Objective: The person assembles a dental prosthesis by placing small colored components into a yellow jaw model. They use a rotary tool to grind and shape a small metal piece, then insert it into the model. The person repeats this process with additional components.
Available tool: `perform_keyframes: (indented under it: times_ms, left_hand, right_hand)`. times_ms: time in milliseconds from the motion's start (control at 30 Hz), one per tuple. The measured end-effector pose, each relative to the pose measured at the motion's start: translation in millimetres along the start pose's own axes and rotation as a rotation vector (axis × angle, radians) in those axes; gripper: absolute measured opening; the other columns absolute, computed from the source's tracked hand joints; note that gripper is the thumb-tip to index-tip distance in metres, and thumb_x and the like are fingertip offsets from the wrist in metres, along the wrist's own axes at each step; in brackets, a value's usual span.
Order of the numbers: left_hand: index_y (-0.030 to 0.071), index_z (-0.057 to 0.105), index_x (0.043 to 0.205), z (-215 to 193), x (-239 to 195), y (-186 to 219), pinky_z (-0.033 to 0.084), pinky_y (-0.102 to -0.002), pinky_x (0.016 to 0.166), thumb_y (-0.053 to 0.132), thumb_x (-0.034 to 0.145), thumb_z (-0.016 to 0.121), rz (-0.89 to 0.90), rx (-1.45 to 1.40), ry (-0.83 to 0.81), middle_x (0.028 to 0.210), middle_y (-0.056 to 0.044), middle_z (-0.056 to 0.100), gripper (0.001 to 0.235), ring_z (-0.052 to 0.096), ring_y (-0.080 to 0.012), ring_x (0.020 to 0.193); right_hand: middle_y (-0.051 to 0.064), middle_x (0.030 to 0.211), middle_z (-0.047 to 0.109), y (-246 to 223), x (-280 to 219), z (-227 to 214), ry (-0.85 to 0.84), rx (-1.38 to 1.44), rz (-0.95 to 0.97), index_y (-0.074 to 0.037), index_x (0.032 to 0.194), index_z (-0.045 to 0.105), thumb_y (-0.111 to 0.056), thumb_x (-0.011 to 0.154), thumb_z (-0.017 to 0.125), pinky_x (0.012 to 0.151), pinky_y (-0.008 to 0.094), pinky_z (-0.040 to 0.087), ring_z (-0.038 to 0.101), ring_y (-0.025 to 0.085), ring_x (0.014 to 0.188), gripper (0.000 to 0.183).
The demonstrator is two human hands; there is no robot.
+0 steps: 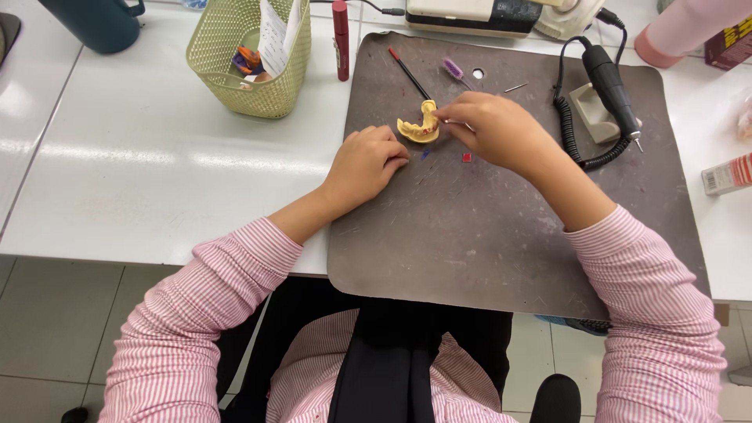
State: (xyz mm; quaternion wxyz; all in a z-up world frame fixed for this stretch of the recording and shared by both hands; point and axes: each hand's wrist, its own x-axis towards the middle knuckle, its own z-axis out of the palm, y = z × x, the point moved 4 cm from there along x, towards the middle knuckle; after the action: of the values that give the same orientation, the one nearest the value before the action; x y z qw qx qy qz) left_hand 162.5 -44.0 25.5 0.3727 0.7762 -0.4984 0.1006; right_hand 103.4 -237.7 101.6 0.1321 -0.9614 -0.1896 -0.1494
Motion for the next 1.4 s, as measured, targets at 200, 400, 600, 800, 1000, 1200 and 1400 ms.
perform_keyframes:
  times_ms: [200,400,600,800,1000,1200,1400]
  left_hand:
    - [0.008,0.079,0.092,0,-6,-10,0.05,-0.039,0.077,0.013,0.09,0.073,-0.064,-0.068,0.022,0.09,-0.006,0.068,0.008,0.064,-0.0269,0.087]
    - [0.006,0.074,0.103,-13,-9,-9,0.052,-0.039,0.076,0.009,0.095,0.067,-0.098,-0.144,0.149,0.093,-0.007,0.068,0.012,0.066,-0.0266,0.087]
    - [0.009,0.075,0.092,1,-6,2,0.048,-0.04,0.072,0.022,0.088,0.078,-0.08,-0.077,0.047,0.083,-0.005,0.066,0.014,0.062,-0.0251,0.081]
    - [0.011,0.077,0.09,9,-4,5,0.047,-0.039,0.071,0.02,0.088,0.077,-0.02,-0.051,0.004,0.088,-0.003,0.065,0.009,0.06,-0.0236,0.083]
    - [0.01,0.075,0.088,7,-3,5,0.047,-0.039,0.074,0.015,0.087,0.075,-0.037,-0.124,-0.027,0.089,-0.002,0.066,0.005,0.062,-0.0232,0.086]
    - [0.009,0.073,0.087,2,3,5,0.048,-0.04,0.074,0.018,0.085,0.077,0.002,-0.112,-0.115,0.088,-0.005,0.066,0.009,0.062,-0.0259,0.086]
    - [0.007,0.072,0.098,-3,14,8,0.051,-0.035,0.076,0.012,0.089,0.076,-0.011,-0.357,-0.06,0.094,-0.005,0.067,0.011,0.064,-0.0231,0.087]
  right_hand:
    - [0.006,0.104,0.072,8,4,11,-0.076,0.026,-0.03,-0.01,0.11,0.078,-0.016,0.094,0.073,0.079,0.038,0.056,0.069,0.026,0.091,0.018]
    - [0.006,0.105,0.072,1,3,3,-0.074,-0.025,-0.049,-0.011,0.112,0.079,-0.019,0.096,0.074,0.078,0.038,0.056,0.069,0.025,0.091,0.018]
    - [0.005,0.092,0.071,-15,-5,-6,0.007,-0.109,-0.028,-0.008,0.104,0.077,-0.024,0.099,0.077,0.066,0.033,0.054,0.069,0.021,0.078,0.017]
    - [0.004,0.084,0.071,-21,-8,-12,0.031,-0.081,0.01,-0.007,0.103,0.076,-0.022,0.102,0.076,0.06,0.03,0.052,0.068,0.017,0.069,0.015]
    - [0.006,0.085,0.072,-14,-9,-21,0.02,0.007,0.101,-0.007,0.103,0.078,-0.02,0.1,0.075,0.059,0.029,0.052,0.069,0.016,0.07,0.013]
    - [0.005,0.081,0.073,-12,-13,-15,0.008,0.078,0.089,-0.006,0.104,0.077,-0.019,0.096,0.075,0.059,0.029,0.054,0.069,0.014,0.068,0.015]
    - [0.004,0.078,0.072,-10,-21,5,0.101,0.357,0.295,-0.005,0.107,0.076,-0.02,0.097,0.072,0.056,0.025,0.052,0.066,0.009,0.06,0.019]
